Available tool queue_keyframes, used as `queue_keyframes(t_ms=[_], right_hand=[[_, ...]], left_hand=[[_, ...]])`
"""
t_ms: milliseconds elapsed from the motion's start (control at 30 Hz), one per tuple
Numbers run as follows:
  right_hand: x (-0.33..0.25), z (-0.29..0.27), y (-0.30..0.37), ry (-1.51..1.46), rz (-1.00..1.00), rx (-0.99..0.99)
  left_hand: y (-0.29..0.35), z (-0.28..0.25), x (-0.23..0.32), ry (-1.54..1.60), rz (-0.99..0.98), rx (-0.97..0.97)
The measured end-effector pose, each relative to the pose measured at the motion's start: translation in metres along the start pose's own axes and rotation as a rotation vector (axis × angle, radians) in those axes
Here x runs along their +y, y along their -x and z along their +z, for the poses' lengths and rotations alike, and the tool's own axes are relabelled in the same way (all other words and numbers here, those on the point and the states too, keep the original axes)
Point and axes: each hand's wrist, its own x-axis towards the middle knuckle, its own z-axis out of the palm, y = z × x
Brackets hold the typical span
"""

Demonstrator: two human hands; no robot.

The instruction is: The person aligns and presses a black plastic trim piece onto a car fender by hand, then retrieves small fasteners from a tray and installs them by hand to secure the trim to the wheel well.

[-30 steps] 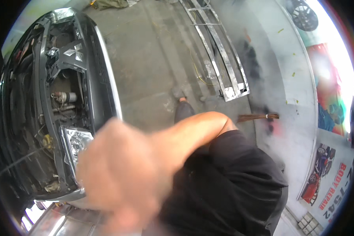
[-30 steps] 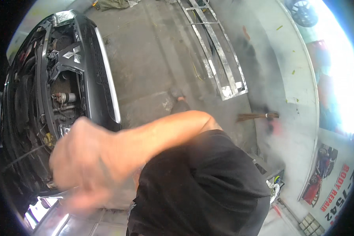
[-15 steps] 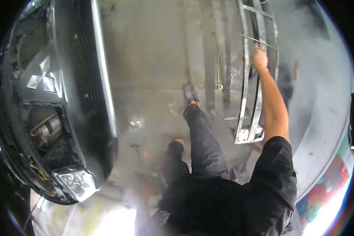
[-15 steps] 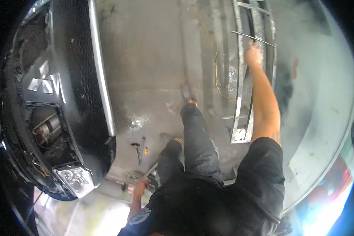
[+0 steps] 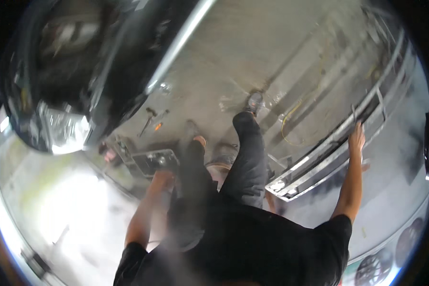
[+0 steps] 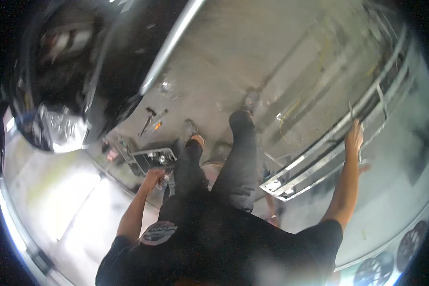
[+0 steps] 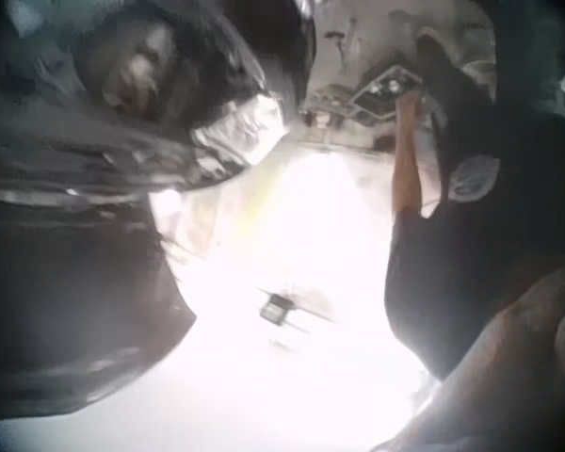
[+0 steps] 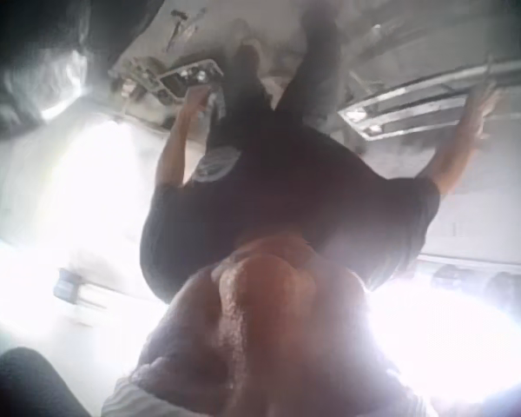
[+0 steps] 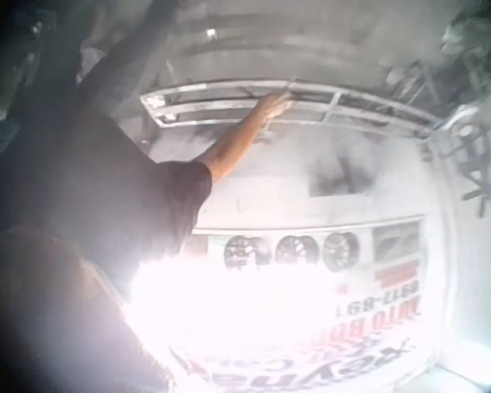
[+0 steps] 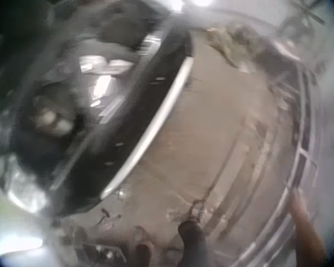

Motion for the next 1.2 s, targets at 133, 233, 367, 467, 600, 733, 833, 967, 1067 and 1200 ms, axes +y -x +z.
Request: queue_keyframes(t_ms=[133,233,367,467,600,733,833,967,1067,1200], right_hand=[[-0.094,-0.032,0.057,-0.036,-0.341,-0.395],[-0.227,-0.051,0.118,-0.307,-0.738,-0.458],[-0.450,-0.158,0.219,-0.532,-0.580,-0.833],[-0.556,-0.234,0.285,-0.452,-0.738,-0.901],[-0.642,-0.253,0.317,-0.393,-0.872,-0.944],[-0.707,-0.291,0.342,-0.365,-0.975,-0.841],[-0.744,-0.295,0.339,-0.358,-0.915,-0.848],[-0.835,-0.289,0.325,-0.334,-0.961,-0.936],[-0.912,-0.296,0.328,-0.302,-1.001,-0.962],[-0.985,-0.299,0.358,-0.298,-0.939,-1.015]], left_hand=[[-0.002,0.005,0.000,0.035,0.343,0.066],[0.020,0.008,-0.011,0.325,0.158,0.074],[0.046,0.008,-0.080,0.306,0.223,0.197],[0.056,-0.013,-0.134,0.179,0.461,0.422],[0.077,-0.061,-0.182,0.206,0.404,0.430],[0.065,-0.071,-0.242,0.092,0.505,0.489],[0.065,-0.114,-0.247,-0.014,0.498,0.472],[0.059,-0.173,-0.264,-0.072,0.440,0.506],[0.092,-0.219,-0.272,0.146,0.360,0.649],[0.137,-0.254,-0.305,0.320,0.273,0.686]])
